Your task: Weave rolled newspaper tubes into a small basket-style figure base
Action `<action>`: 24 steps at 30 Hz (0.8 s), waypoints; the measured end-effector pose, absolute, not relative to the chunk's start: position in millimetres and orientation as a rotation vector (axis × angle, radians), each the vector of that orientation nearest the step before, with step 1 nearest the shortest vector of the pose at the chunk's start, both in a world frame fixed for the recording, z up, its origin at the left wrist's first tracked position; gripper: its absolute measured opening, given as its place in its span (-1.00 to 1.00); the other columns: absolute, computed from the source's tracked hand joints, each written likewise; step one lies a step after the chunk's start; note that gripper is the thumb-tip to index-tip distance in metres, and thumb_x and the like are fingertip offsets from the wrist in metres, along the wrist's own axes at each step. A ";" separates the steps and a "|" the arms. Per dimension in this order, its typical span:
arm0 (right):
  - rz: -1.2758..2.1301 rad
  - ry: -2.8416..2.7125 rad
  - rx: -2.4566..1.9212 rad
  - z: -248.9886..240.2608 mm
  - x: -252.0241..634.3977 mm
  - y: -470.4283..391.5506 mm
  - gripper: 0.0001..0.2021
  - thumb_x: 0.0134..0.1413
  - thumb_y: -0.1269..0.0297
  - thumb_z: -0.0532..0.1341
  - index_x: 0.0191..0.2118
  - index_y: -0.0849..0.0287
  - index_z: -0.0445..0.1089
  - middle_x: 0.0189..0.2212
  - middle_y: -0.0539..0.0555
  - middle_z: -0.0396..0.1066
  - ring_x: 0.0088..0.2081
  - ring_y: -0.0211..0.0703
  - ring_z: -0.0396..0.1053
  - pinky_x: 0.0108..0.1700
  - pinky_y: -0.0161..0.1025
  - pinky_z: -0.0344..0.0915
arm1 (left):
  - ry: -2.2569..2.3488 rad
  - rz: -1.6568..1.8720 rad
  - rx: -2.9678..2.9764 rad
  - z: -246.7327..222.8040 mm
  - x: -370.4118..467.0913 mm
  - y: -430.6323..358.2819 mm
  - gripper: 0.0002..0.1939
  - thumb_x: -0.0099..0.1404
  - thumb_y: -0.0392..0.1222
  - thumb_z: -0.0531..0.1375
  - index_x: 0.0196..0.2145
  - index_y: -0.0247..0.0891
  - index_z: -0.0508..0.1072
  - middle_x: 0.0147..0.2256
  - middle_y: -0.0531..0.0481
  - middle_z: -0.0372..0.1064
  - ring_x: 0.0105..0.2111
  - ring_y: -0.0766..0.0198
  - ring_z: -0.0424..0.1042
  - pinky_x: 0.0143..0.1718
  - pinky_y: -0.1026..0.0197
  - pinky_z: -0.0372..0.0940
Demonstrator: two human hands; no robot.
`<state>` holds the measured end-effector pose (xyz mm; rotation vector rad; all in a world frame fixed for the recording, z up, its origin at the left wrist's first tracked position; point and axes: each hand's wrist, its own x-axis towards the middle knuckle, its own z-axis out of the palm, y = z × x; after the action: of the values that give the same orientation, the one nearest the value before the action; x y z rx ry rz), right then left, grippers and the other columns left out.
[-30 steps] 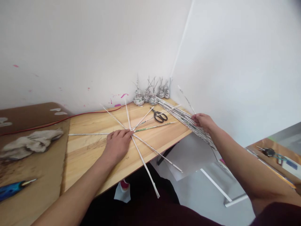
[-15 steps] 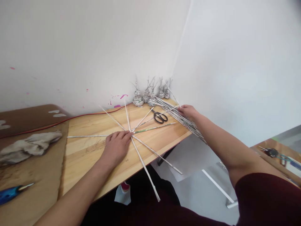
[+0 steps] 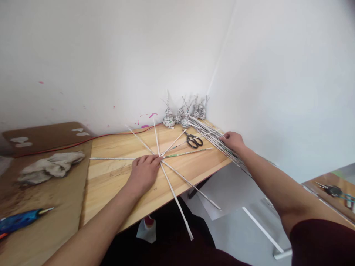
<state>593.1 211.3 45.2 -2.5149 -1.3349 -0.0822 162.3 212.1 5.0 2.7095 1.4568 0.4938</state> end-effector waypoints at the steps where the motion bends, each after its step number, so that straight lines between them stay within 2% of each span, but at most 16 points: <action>1: -0.096 -1.315 -2.536 45.3 597.0 211.6 -0.75 -0.02 0.04 0.25 -0.42 0.14 0.41 -0.41 0.07 0.47 -0.35 -0.13 0.34 -0.35 -0.27 0.16 | 1.454 0.497 2.708 5.1 162.1 212.2 -0.63 0.44 -0.10 -0.06 0.10 0.03 0.39 0.12 0.03 0.35 0.09 0.12 0.25 0.10 -0.02 0.04; 10: -0.027 -1.221 -2.572 50.4 623.9 208.0 -0.82 -0.04 0.12 0.29 -0.37 0.13 0.49 -0.37 0.10 0.50 -0.36 -0.09 0.38 -0.34 -0.24 0.21 | 1.416 0.544 2.725 3.3 161.5 214.0 -0.65 0.44 -0.11 -0.04 0.10 0.03 0.38 0.11 0.05 0.36 0.07 0.12 0.27 0.08 -0.01 0.05; 18: -0.034 -1.356 -2.600 48.8 614.4 215.9 -0.69 0.00 -0.03 0.22 -0.48 0.12 0.45 -0.47 0.09 0.47 -0.39 -0.08 0.35 -0.39 -0.22 0.14 | 1.403 0.536 2.741 2.1 161.3 214.2 -0.64 0.45 -0.12 -0.05 0.11 0.03 0.37 0.11 0.04 0.36 0.08 0.13 0.26 0.07 0.00 0.05; 24: -0.036 -1.353 -2.582 50.3 622.3 213.0 -0.71 -0.04 0.00 0.22 -0.48 0.14 0.45 -0.46 0.08 0.48 -0.38 -0.10 0.36 -0.39 -0.24 0.13 | 1.405 0.540 2.727 3.3 160.9 214.5 -0.65 0.44 -0.14 -0.03 0.10 0.02 0.38 0.11 0.06 0.37 0.07 0.14 0.27 0.07 0.00 0.07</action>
<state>622.3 213.0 50.3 -2.5817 -1.3527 -0.0358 160.9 214.5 3.3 2.7273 1.4049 0.5402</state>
